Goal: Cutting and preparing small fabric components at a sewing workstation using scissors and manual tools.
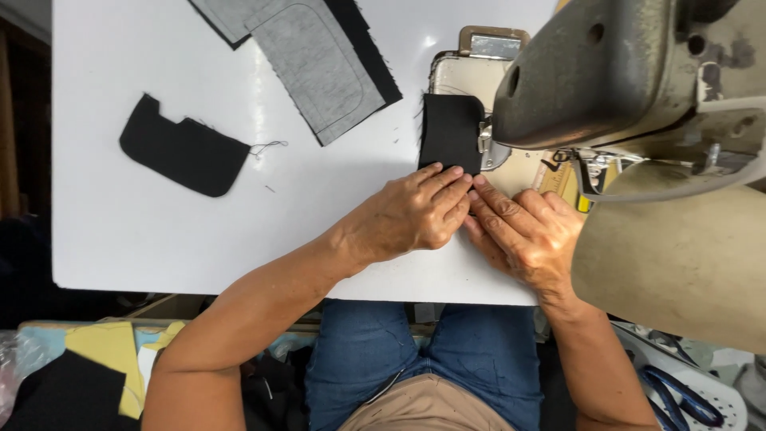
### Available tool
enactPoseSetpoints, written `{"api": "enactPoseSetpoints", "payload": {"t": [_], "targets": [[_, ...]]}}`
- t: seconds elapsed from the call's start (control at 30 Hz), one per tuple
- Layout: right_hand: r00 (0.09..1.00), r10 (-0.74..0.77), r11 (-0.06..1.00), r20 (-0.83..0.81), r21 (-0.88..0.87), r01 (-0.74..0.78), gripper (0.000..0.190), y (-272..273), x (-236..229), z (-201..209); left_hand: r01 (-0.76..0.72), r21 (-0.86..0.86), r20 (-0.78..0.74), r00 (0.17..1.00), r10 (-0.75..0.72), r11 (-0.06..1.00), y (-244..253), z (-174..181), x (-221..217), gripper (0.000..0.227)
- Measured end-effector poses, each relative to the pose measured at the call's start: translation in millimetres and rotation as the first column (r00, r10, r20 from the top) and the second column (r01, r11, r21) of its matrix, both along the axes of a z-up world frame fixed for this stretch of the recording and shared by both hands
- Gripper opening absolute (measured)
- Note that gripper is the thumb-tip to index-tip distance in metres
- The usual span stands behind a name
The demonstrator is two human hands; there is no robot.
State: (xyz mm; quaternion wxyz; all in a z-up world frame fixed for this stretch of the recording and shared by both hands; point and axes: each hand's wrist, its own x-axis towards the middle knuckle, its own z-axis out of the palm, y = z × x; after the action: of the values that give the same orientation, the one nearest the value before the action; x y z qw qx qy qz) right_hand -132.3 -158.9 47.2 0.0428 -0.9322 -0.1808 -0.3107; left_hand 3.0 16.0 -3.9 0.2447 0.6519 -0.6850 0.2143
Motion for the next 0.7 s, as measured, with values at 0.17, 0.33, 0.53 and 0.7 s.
{"api": "enactPoseSetpoints", "payload": {"t": [0.17,0.33,0.53,0.7], "targets": [[0.999,-0.044,0.999,-0.029,0.003,0.044,0.016,2.8,-1.3,0.3,-0.018,0.023,0.01,1.0,0.018,1.0,-0.2,-0.2,-0.2,0.012],[0.998,-0.067,0.998,-0.019,0.01,0.067,0.018,4.1,0.9,-2.0,-0.04,0.022,0.015,0.999,0.04,0.999,-1.8,0.4,1.6,0.015],[0.987,-0.152,0.988,-0.04,0.031,0.154,0.021,7.0,2.1,-5.1,-0.067,0.033,-0.018,0.998,0.068,0.997,-5.5,2.8,2.7,0.019],[0.977,-0.201,0.978,-0.064,0.042,0.204,0.023,8.8,3.8,-2.7,-0.076,0.033,-0.03,0.997,0.077,0.997,-5.7,7.9,6.6,0.02]]}}
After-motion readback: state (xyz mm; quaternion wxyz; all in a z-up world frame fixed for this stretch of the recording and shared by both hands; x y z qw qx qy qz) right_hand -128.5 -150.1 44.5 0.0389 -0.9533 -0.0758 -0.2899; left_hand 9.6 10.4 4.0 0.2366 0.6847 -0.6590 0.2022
